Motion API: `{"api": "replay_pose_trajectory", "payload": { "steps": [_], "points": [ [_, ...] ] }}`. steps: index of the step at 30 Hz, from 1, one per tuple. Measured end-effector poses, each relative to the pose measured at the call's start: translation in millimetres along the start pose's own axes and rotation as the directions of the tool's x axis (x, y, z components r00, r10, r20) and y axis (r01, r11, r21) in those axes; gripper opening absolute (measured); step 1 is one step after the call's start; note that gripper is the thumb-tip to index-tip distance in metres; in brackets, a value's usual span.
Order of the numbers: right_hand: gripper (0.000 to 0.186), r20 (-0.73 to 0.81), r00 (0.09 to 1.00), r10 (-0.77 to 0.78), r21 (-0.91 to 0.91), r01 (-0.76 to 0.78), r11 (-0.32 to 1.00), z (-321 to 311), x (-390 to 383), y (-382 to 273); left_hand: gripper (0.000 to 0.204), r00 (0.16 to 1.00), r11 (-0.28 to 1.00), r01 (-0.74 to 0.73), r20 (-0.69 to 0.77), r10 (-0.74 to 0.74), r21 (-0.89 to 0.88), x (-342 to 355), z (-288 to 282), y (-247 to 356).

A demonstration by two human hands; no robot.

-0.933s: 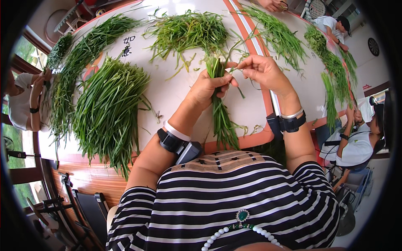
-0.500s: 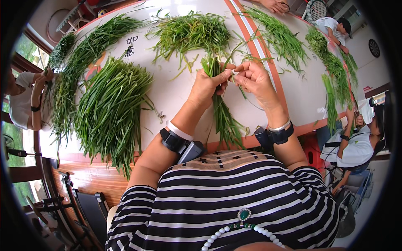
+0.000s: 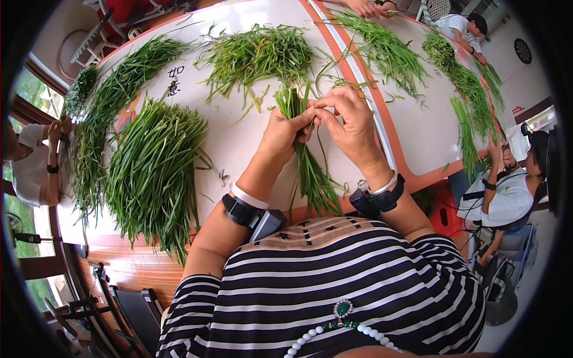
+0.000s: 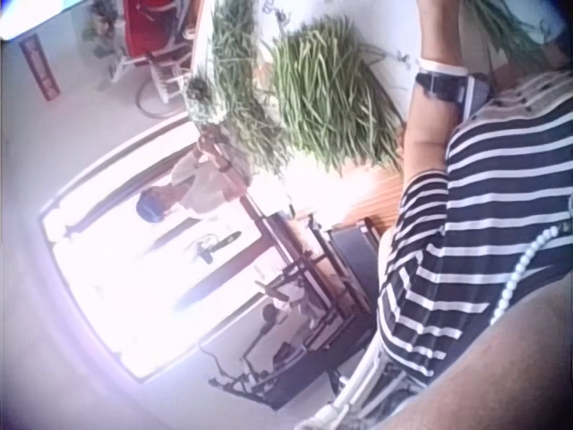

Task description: The person sorts a large quantity of green vegetables on a table, gathering them into bunches, placing them into a cardboard box, and carrying the box inside.

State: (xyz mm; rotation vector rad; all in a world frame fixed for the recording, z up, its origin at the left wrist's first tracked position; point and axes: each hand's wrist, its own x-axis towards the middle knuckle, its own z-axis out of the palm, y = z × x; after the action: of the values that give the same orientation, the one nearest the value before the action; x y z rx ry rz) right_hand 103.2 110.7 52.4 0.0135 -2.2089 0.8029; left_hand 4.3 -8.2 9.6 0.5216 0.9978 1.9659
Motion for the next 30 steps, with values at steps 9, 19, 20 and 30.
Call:
{"api": "replay_pose_trajectory", "payload": {
  "steps": [9,19,20,30],
  "points": [
    [0.004,0.015,0.965,0.262,0.269,-0.256,0.929,6,-3,5,0.011,0.992,0.991,0.121,0.049,-0.119,-0.054,-1,1,-5],
    [0.012,0.442,0.746,0.499,0.575,-0.662,0.480,-5,11,8,0.012,0.982,0.989,0.146,0.123,-0.145,-0.002,-3,2,3],
    [0.012,0.440,0.745,0.501,0.575,-0.662,0.480,-3,11,14,0.012,0.980,0.989,0.142,0.138,-0.145,0.028,-2,1,3],
    [0.032,0.135,0.876,0.464,-0.463,-0.358,0.811,-39,63,142,0.018,0.995,0.967,0.101,0.024,-0.098,-0.234,2,3,0]
  ]
}}
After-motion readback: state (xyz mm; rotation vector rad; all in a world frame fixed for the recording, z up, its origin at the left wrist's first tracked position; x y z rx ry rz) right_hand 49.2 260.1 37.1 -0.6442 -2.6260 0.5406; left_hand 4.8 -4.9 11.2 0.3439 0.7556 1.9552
